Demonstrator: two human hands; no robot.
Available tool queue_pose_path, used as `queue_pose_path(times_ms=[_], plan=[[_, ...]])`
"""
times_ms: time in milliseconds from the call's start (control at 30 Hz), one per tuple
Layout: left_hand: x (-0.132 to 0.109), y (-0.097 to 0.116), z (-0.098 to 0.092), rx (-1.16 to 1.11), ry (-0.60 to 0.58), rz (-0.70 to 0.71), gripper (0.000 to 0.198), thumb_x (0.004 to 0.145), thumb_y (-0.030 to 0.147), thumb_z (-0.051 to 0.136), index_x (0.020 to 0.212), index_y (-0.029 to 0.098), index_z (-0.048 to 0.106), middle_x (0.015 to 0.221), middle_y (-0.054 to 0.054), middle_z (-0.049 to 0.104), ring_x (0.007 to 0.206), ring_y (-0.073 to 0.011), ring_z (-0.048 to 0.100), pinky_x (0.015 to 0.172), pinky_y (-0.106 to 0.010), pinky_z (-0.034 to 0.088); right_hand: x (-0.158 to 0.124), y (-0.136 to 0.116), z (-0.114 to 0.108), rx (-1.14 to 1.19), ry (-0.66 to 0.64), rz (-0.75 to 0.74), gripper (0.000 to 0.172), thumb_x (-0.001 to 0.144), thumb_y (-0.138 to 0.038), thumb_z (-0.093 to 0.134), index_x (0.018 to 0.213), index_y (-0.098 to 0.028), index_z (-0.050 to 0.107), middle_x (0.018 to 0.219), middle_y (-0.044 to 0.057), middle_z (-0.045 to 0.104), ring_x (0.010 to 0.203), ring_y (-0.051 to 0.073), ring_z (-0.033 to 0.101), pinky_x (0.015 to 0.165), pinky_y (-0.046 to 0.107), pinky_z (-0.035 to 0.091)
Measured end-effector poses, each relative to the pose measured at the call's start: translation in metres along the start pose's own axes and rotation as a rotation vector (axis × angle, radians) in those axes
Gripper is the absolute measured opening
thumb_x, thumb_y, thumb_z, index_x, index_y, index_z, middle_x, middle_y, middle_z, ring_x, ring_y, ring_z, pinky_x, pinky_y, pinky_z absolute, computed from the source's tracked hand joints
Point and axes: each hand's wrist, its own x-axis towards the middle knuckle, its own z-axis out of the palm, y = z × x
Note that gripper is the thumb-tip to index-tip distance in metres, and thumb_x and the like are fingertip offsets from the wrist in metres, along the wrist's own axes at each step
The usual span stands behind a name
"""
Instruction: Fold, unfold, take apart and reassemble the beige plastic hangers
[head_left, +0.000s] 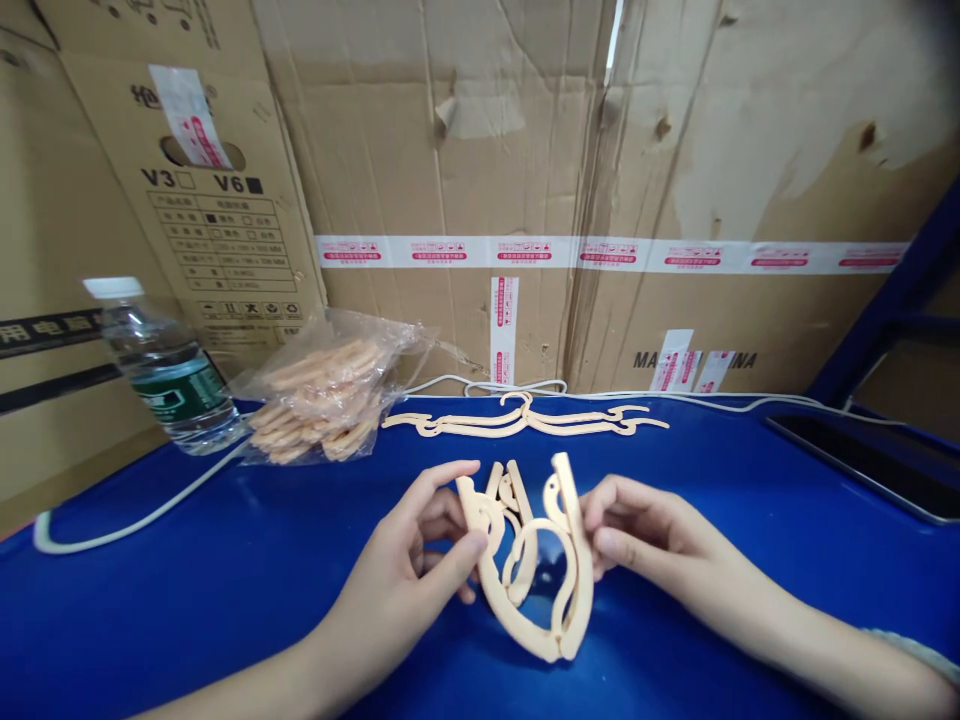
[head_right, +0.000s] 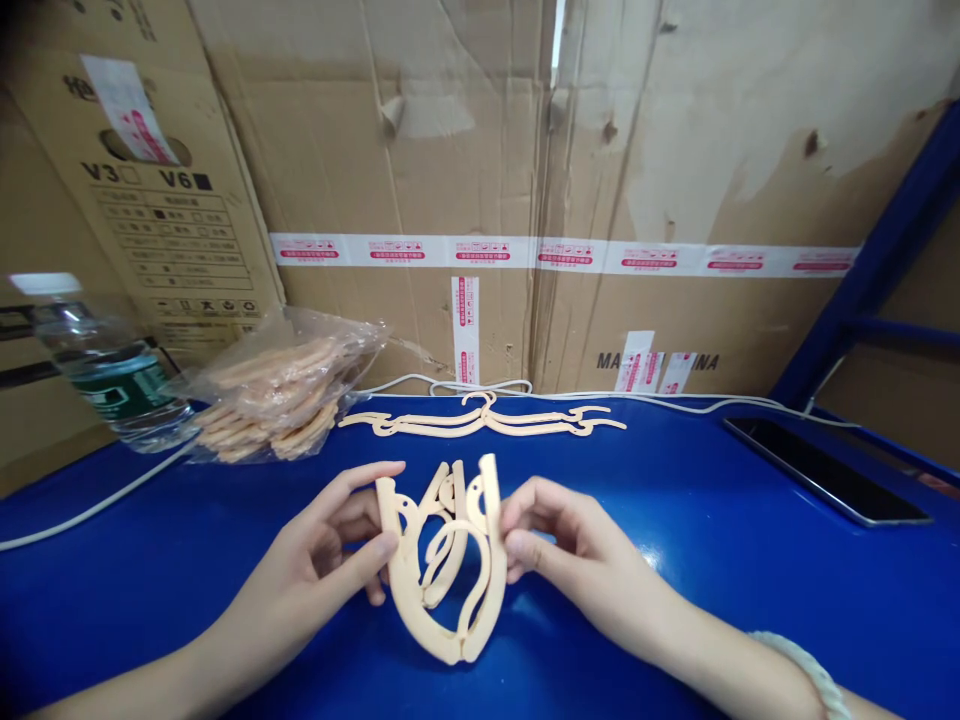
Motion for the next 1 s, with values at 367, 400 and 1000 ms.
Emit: queue_pose_path(times_ms=[367,400,1000], plan=[[-0.002,0.004,-0.004,0.157,0.065,0.074,0.017,0.085,0.03,0.065,0.074,0.019,0.058,0.067,0.003,0.062,0.059,-0.011,0.063,0.054,-0.018,0.051,-0.016,-0.006,0.0,-0.194,-0.2,-0.006,0.036,0.093,-0.038,0.058,0.129,-0.035,0.06,0.142,0.006,0.047,0.124,0.025,0.051,0.101,0.042,0.045],[-0.003,0.004,-0.004,0.179,0.075,0.095,0.014,0.084,0.028,0.065,0.075,0.019,0.06,0.069,0.003,0.064,0.062,-0.0113,0.064,0.055,-0.017,0.052,-0.016,-0.007,-0.001,-0.193,-0.205,0.0,0.036,0.093,-0.038,0.058,0.129,-0.035,0.059,0.143,0.006,0.045,0.126,0.026,0.049,0.102,0.041,0.044],[-0.002,-0.003,-0.004,0.025,-0.242,0.153,0.038,0.086,0.014,0.061,0.122,0.025,0.061,0.117,-0.007,0.067,0.099,-0.0211,0.069,0.088,-0.035,0.058,-0.017,-0.011,-0.001,-0.21,-0.156,-0.058,0.041,0.094,-0.037,0.059,0.134,-0.039,0.053,0.148,0.004,0.038,0.118,0.021,0.057,0.099,0.036,0.05]])
